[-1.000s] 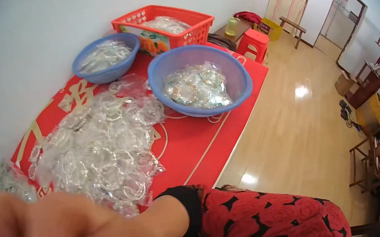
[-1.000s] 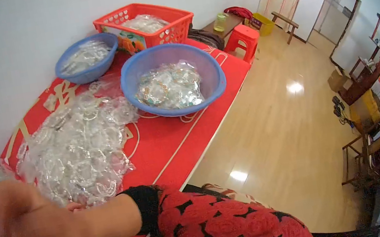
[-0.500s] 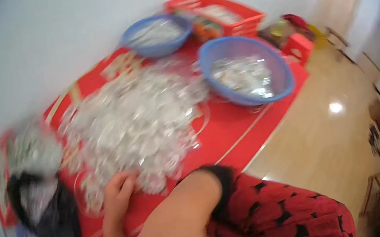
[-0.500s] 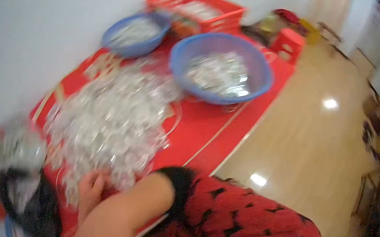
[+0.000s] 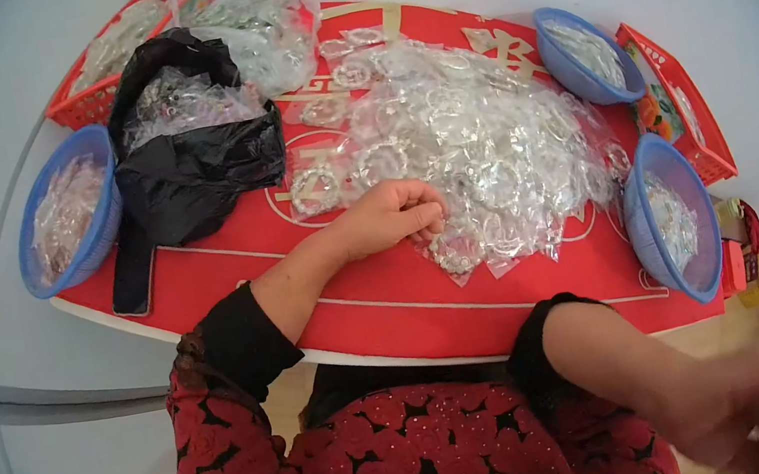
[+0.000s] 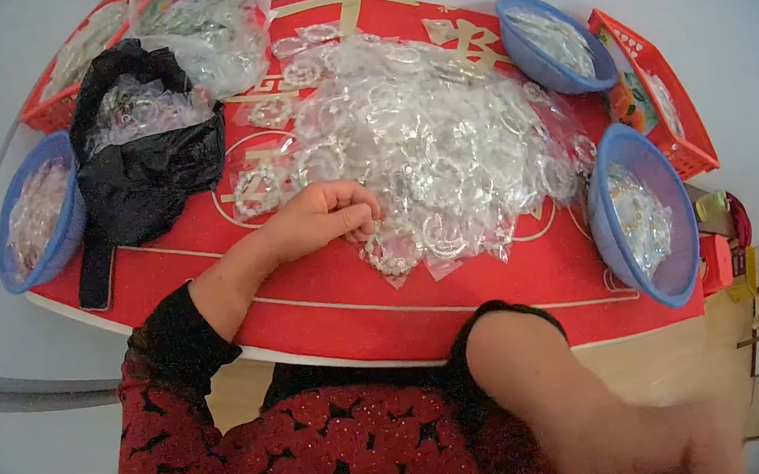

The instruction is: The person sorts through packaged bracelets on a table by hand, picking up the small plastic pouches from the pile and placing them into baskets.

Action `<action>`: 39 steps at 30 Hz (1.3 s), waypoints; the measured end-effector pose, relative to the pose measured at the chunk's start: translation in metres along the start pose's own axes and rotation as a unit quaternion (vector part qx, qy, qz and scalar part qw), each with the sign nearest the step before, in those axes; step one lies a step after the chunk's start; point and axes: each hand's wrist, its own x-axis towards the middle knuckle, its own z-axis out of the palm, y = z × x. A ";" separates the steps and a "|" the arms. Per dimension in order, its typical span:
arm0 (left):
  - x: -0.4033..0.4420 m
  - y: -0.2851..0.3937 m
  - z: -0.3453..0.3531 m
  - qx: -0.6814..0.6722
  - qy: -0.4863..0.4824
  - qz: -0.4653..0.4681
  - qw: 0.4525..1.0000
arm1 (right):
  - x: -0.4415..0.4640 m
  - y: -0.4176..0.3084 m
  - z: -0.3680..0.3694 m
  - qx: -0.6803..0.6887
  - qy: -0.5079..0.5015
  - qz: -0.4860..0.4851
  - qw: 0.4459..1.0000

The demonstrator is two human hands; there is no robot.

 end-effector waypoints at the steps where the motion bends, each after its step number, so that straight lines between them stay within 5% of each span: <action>1: 0.000 0.000 0.000 -0.001 -0.003 0.001 1.000 | 0.003 0.002 0.007 -0.044 0.121 -0.015 0.992; 3: 0.001 -0.001 -0.002 -0.006 -0.013 0.003 1.000 | 0.007 0.011 -0.004 -0.232 0.020 0.136 0.963; 6: 0.000 0.001 0.000 -0.007 -0.004 -0.009 1.000 | 0.015 0.021 -0.013 -0.334 -0.111 0.184 0.918; 22: 0.001 -0.007 0.001 0.014 0.006 0.011 1.000 | 0.072 -0.030 0.011 -0.391 -0.256 0.065 0.882; 31: 0.000 -0.002 0.001 0.001 0.020 0.005 1.000 | 0.055 -0.044 -0.002 -0.404 -0.247 0.033 0.880; 34: -0.004 0.000 0.013 0.110 0.057 0.066 0.990 | 0.047 -0.040 -0.008 -0.430 -0.231 0.038 0.872; 38: -0.015 0.011 0.040 0.480 0.070 0.316 0.816 | 0.022 -0.045 -0.024 -0.498 -0.187 0.039 0.846; 39: -0.017 0.006 0.044 0.499 0.064 0.310 0.806 | 0.013 -0.047 -0.035 -0.543 -0.178 0.074 0.817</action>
